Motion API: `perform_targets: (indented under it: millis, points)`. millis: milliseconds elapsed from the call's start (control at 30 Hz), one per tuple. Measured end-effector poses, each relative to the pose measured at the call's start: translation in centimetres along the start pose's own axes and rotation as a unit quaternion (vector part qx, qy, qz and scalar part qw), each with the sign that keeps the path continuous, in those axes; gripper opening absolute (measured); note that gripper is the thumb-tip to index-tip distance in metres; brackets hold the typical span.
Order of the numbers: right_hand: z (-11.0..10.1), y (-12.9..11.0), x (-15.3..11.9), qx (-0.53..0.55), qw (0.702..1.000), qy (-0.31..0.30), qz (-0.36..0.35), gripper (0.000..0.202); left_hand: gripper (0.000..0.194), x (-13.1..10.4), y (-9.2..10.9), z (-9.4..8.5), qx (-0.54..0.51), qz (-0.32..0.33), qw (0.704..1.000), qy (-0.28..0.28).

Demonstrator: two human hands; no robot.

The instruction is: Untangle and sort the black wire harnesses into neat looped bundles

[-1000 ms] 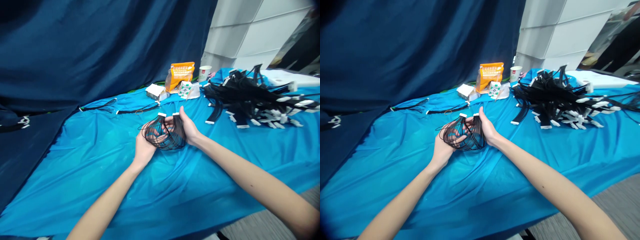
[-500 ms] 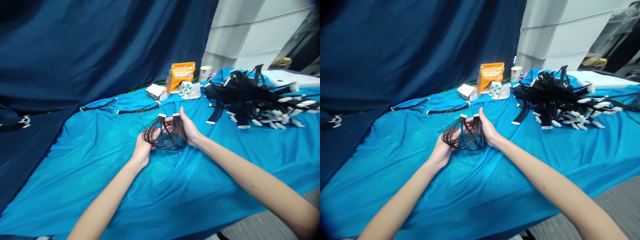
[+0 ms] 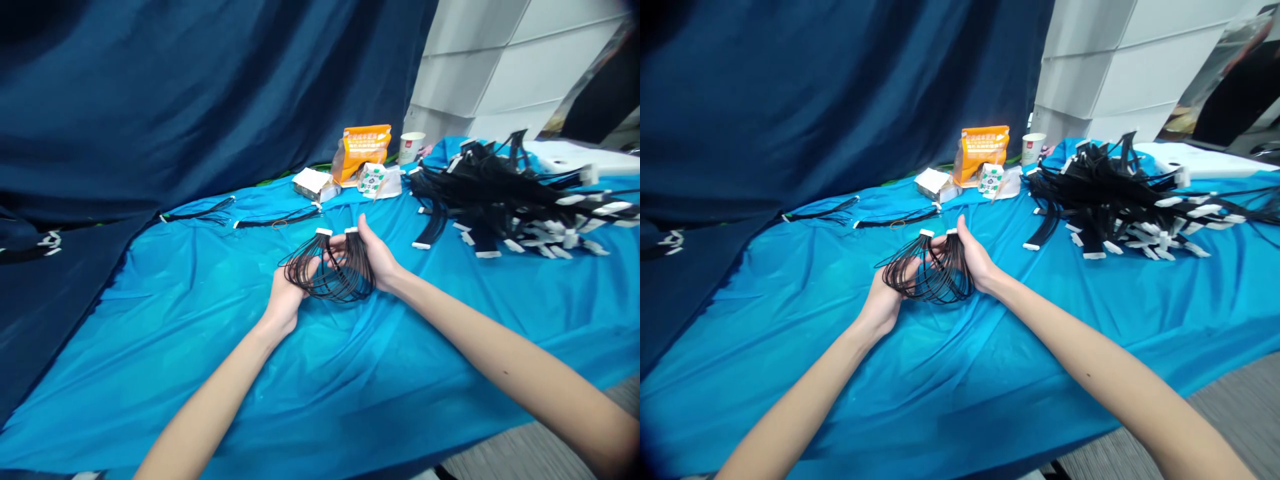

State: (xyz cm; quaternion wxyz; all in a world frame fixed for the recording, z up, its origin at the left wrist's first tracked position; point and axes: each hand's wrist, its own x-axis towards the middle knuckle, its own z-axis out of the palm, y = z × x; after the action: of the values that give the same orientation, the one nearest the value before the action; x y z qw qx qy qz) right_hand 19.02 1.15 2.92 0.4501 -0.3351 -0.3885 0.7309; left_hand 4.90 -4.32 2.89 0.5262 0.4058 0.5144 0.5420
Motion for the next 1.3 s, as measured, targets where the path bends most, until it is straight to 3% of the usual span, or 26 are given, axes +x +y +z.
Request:
perform_targets:
  millis: [267,433,533,633,767,900,1000,1100,1167,1300]
  points:
    - [-0.2,0.2,0.2,-0.008,1.000,-0.020,-0.004,0.067,0.027,0.3,-0.2,-0.2,-0.058,0.002,0.998,0.017]
    - [-0.1,0.3,0.2,-0.012,1.000,-0.008,0.001,0.067,0.012,0.4,0.1,-0.2,-0.127,-0.058,0.990,-0.005]
    - [0.0,0.2,0.3,-0.015,1.000,0.025,-0.006,0.066,0.023,0.7,0.7,-0.3,-0.173,-0.118,0.978,-0.014]
    - [-0.1,0.1,0.3,-0.013,0.998,0.058,-0.012,0.066,0.039,1.1,1.2,-0.5,-0.230,-0.188,0.954,-0.038]
    - [-0.1,0.1,0.3,-0.008,0.997,0.076,-0.008,0.066,0.035,1.0,0.9,-0.6,-0.267,-0.217,0.932,-0.117]
    - [-0.1,0.1,0.3,0.014,0.997,0.069,0.002,0.064,0.037,0.3,0.5,-0.2,-0.219,-0.144,0.950,-0.172]
    - [-0.1,0.3,0.5,0.027,0.999,0.047,-0.001,0.063,0.047,0.1,0.3,0.0,-0.131,-0.041,0.980,-0.146]
    - [-0.2,0.5,0.6,0.028,0.999,0.022,0.010,0.064,0.043,0.4,-0.2,-0.2,-0.007,0.066,0.994,-0.091]
    - [-0.3,0.6,0.6,0.021,1.000,0.006,0.017,0.066,0.038,0.8,-0.6,-0.5,0.094,0.140,0.985,-0.041]
    - [-0.3,0.6,0.6,0.004,1.000,-0.021,0.011,0.069,0.035,1.0,-1.1,-1.0,0.237,0.248,0.939,0.039]
